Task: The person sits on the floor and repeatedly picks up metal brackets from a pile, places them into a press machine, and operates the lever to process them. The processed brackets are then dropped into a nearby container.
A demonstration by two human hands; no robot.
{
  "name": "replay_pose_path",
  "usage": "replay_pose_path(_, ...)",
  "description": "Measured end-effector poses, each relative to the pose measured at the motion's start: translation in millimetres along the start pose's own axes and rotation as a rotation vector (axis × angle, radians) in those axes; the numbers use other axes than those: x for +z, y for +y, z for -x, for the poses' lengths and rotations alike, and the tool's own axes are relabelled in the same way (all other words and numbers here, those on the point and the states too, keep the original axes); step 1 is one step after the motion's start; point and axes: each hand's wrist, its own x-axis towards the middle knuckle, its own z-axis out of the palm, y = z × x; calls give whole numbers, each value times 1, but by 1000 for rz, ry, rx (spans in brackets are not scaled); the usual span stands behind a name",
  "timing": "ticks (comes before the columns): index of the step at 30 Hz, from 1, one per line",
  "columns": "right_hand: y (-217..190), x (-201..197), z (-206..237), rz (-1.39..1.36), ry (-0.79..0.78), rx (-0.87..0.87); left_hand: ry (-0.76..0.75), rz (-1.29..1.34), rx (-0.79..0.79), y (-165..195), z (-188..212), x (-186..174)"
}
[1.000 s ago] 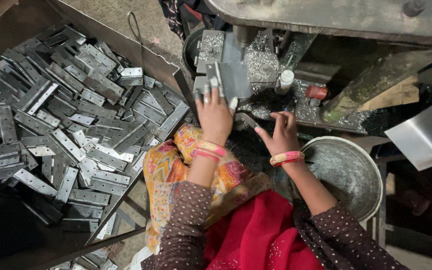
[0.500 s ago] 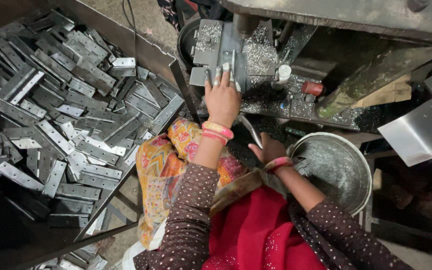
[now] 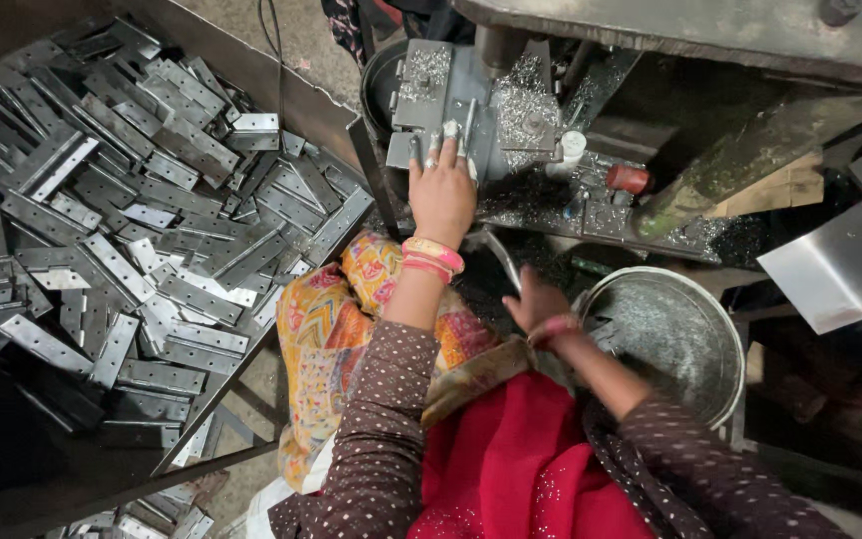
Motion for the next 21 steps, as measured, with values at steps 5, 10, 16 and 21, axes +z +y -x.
replay_pose_path(5,-2,8,7,63,-36,46,-57,2,34,-1,3,-5)
replay_pose_path(10,-7,-40,-31,191,-137,38,25,-30,23,7,8,-10)
replay_pose_path(16,-2,-15,-14,115,-87,50,31,7,-11,10,2,-4)
replay_pose_path(21,4,2,-7,76,-83,181,38,51,46,-3,6,-6)
